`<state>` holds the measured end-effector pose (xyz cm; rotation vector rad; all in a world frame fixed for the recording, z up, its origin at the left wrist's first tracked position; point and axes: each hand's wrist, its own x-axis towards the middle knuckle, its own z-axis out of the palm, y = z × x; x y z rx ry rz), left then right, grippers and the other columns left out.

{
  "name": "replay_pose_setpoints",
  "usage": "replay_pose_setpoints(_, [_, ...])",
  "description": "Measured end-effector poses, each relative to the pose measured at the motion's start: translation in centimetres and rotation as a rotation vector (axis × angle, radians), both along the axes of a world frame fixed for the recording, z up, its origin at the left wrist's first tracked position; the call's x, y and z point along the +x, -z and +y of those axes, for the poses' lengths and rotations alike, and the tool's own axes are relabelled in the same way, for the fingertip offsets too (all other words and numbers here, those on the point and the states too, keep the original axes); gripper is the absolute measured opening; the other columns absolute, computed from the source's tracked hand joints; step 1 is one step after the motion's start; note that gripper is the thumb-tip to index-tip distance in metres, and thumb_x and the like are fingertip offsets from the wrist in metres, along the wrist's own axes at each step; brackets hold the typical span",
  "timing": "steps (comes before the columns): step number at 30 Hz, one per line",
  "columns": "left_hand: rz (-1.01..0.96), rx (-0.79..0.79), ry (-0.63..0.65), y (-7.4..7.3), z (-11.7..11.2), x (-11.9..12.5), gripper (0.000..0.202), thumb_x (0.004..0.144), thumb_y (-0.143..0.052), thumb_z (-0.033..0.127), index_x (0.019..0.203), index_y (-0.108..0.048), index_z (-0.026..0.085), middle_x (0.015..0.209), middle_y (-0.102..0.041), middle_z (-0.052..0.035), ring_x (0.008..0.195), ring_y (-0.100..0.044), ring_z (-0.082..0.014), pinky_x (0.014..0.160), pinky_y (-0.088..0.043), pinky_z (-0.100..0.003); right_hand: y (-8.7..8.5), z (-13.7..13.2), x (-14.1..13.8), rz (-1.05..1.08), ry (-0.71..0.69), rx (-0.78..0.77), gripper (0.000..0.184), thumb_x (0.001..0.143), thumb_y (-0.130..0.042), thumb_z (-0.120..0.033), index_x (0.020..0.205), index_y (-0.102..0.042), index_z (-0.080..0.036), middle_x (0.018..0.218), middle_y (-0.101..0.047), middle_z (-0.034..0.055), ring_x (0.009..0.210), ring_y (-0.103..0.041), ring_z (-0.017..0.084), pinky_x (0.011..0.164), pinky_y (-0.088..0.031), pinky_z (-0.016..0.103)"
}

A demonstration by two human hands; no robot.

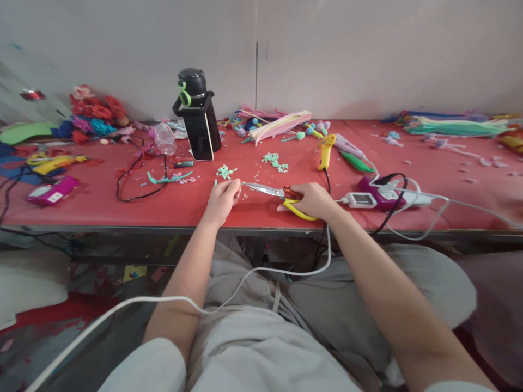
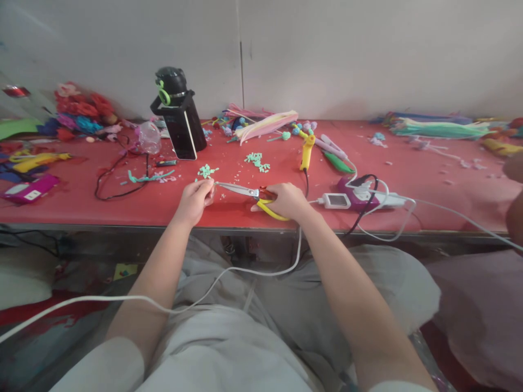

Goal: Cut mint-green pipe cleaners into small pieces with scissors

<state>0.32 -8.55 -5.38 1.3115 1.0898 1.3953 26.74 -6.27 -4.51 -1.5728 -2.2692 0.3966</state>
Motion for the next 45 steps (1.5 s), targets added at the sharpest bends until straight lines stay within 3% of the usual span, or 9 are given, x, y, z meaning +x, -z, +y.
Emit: replay_pose_setpoints(45, [0.032, 0.024, 0.013, -0.06, 0.01, -0.07, 0.047, 0.089, -0.07, 0.05, 0.062, -0.048, 0.018, 0.061, -0.038, 0.0036, 0.051, -0.033, -0.0069, 0.048, -0.023, -0.023, -0.05, 0.06, 0.18, 0.039, -0.039, -0.015, 0.077, 0.061, -0.061, -0.098, 0.061, -0.042, -0.023, 0.06, -0.044, -0.001, 0.062, -0.037, 0.014, 0.059, -0.025, 0.032])
